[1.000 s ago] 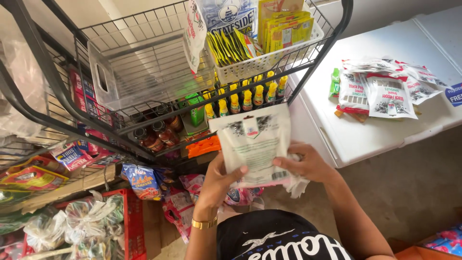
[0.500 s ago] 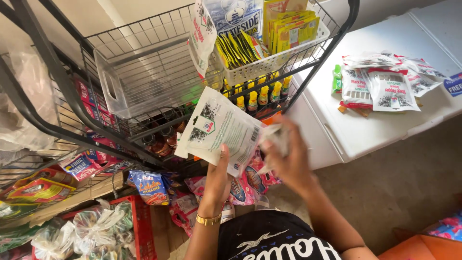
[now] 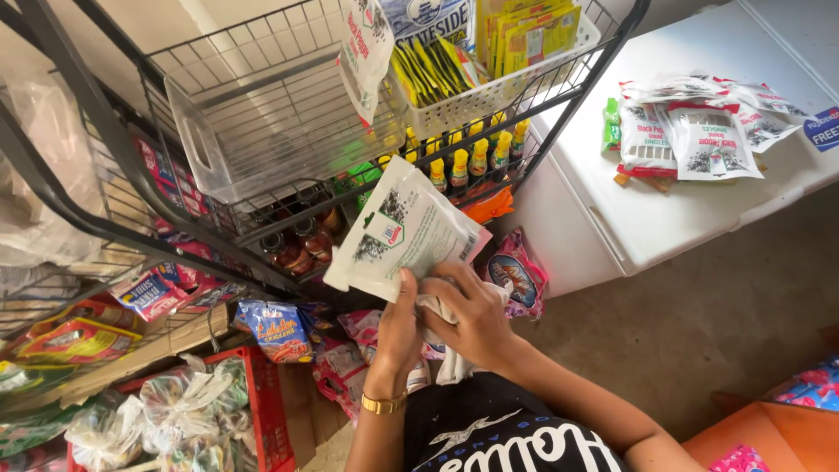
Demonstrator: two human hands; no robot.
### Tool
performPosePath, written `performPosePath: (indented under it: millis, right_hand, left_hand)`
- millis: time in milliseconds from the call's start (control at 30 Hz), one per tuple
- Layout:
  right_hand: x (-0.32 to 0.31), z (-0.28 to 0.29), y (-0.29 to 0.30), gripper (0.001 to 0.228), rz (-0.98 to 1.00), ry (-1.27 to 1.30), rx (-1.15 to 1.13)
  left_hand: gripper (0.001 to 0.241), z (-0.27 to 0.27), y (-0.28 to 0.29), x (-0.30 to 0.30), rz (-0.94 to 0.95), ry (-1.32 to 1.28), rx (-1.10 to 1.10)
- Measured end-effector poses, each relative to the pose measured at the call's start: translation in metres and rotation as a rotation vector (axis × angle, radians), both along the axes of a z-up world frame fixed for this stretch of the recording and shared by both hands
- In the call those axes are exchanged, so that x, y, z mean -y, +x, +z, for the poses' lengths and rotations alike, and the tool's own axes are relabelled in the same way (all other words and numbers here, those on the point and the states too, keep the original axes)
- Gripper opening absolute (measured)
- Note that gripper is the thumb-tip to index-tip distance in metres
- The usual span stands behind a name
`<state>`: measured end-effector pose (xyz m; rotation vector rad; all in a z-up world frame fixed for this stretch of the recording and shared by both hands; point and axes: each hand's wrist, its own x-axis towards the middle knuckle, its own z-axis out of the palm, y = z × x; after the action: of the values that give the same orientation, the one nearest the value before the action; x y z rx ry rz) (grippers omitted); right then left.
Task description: Wiping down and cleaning individual packets of black pepper and other spices using a white cloth.
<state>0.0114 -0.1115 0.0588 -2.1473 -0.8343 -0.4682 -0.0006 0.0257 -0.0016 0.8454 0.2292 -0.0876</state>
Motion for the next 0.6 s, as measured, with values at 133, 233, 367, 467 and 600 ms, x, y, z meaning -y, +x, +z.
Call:
performPosePath:
  millis: [133, 233, 367, 467, 600]
  right_hand:
    - [0.023, -0.003, 0.004, 0.028, 0.199, 0.097, -0.296]
    - [0.022, 0.021, 0.009, 0.033, 0.024, 0.151, -0.190]
    - [-0.009, 0.025, 0.020, 0.050, -0.052, 0.275, -0.026]
    - [-0.022, 0.015, 0.013, 0.054, -0.017, 0.150, 0.109]
    - [-0.016, -0.015, -0.005, 0.050, 0.150, 0.035, 0.125]
  left_hand:
    - [0.063, 0.001, 0.001, -0.016, 0.035, -0.063, -0.049]
    - [0.059, 0.015, -0.001, -0.016, 0.010, 0.095, 0.104]
    - [0.056, -0.011, -0.001, -0.010, -0.041, -0.155, 0.036]
    - [0.057, -0.022, 0.003, -0.007, -0.018, -0.306, 0.012]
    - [0.057, 0.010, 0.005, -0.017, 0.028, -0.328, 0.083]
